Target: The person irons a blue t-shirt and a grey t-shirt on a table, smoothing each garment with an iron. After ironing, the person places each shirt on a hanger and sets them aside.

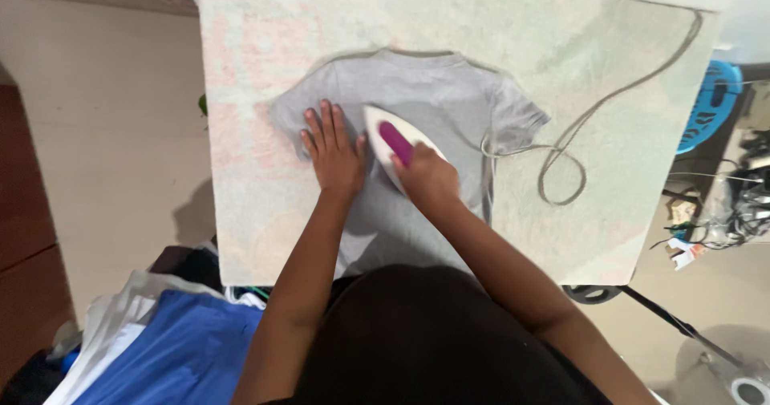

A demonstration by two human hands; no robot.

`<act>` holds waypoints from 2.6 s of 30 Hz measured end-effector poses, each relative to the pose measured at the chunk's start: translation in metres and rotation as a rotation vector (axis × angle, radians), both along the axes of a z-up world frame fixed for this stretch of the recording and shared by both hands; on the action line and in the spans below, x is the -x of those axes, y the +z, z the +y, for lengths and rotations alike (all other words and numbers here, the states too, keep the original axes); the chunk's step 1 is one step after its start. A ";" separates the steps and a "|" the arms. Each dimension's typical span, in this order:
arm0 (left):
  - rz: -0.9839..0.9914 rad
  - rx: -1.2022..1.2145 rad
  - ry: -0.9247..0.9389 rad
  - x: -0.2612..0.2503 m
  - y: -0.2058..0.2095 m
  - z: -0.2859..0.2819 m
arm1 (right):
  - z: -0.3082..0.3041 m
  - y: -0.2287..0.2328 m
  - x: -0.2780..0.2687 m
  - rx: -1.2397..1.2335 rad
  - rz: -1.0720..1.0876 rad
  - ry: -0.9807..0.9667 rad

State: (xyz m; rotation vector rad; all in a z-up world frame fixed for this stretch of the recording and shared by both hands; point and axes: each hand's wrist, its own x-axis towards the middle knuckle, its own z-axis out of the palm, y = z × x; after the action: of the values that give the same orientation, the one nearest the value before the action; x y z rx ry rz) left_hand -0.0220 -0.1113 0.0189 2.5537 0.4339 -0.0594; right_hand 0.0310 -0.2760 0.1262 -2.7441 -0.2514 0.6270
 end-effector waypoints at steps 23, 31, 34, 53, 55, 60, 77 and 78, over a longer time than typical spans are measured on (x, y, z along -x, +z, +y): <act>0.139 -0.138 -0.047 -0.005 0.004 -0.006 | -0.100 0.014 0.032 0.124 0.167 -0.521; 0.174 -0.132 -0.072 -0.010 0.009 -0.007 | -0.068 -0.023 -0.086 -0.071 -0.082 -0.706; 0.135 -0.176 -0.089 -0.007 0.004 -0.007 | -0.076 -0.011 -0.079 -0.093 -0.071 -0.622; -0.266 -0.080 -0.545 -0.169 0.008 -0.154 | -0.270 0.069 0.133 0.155 -0.041 -0.616; -0.129 -0.124 -0.555 -0.180 0.015 -0.160 | -0.276 0.069 0.132 0.114 -0.035 -0.665; 0.271 -0.107 -0.563 -0.194 0.038 -0.133 | -0.278 0.057 0.118 0.020 -0.079 -0.650; -0.263 -0.140 -0.565 -0.099 0.010 -0.258 | -0.289 0.062 0.081 0.035 -0.100 -0.702; -0.249 -0.111 -0.580 -0.101 0.009 -0.259 | -0.291 0.062 0.084 0.045 -0.067 -0.724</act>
State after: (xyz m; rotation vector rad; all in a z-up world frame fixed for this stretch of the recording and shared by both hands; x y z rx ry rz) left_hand 0.0787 -0.3700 0.0277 2.6660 -0.4131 0.0729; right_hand -0.0528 -0.5673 0.1880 -2.6202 0.7190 0.3344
